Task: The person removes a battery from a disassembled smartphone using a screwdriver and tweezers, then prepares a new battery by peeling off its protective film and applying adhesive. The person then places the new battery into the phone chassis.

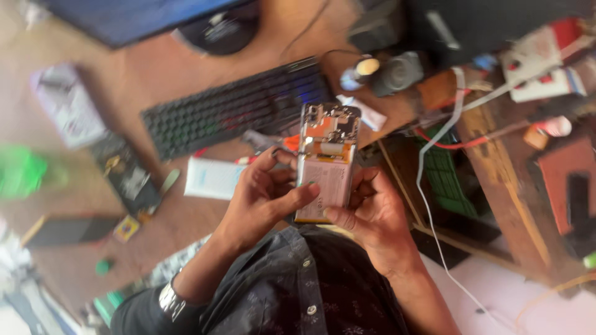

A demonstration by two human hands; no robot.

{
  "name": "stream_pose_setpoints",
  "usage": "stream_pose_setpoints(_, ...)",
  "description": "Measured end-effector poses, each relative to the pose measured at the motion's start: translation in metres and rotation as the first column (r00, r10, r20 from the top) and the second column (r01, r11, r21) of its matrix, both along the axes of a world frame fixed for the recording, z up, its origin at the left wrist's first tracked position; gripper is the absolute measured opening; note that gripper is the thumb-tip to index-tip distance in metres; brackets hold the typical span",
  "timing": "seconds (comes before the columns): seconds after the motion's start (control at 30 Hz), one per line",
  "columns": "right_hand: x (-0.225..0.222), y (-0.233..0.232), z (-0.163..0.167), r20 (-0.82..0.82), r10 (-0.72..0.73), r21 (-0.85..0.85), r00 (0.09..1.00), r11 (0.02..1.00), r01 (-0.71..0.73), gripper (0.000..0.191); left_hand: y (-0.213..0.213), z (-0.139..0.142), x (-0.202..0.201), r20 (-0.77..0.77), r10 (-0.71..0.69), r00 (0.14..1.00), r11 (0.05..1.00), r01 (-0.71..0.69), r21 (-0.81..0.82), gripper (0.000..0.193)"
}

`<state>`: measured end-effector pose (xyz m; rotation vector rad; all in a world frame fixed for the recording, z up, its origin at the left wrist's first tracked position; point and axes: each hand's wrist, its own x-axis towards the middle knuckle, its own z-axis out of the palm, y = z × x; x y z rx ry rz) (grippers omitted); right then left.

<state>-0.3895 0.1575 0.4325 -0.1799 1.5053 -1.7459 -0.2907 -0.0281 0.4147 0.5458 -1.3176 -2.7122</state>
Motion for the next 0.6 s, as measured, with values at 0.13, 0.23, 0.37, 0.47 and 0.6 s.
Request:
stream_pose_setpoints(0.13,-0.031,0.042,0.017,-0.018,-0.100,-0.038,0.995,0.994,0.099,0.047,0.030,0.020,-0.054,0.029,-0.081,0.996,0.997,0.081,-0.015,0.043)
stream_pose_setpoints(0.23,-0.061,0.075,0.024,-0.034,-0.163,0.003,0.986,0.987,0.163,0.044,0.060,0.024,-0.096,0.008,-0.111,0.994,0.994,0.111,0.002,0.031)
stream_pose_setpoints(0.37,-0.113,0.095,0.020,0.031,-0.203,-0.079,0.979,0.976,0.205,0.036,0.082,0.021,-0.152,-0.035,-0.111,0.993,0.993,0.109,-0.044,0.027)
stream_pose_setpoints(0.47,-0.159,0.109,0.018,0.071,-0.171,-0.127,0.983,0.976,0.179,0.031,0.096,0.026,-0.194,-0.061,-0.109,0.992,0.993,0.107,-0.044,0.026)
stream_pose_setpoints(0.6,-0.228,0.153,0.017,0.076,-0.099,-0.169,0.992,0.979,0.110,0.034,0.135,0.041,-0.253,-0.005,-0.091,0.996,0.995,0.091,-0.033,0.030)
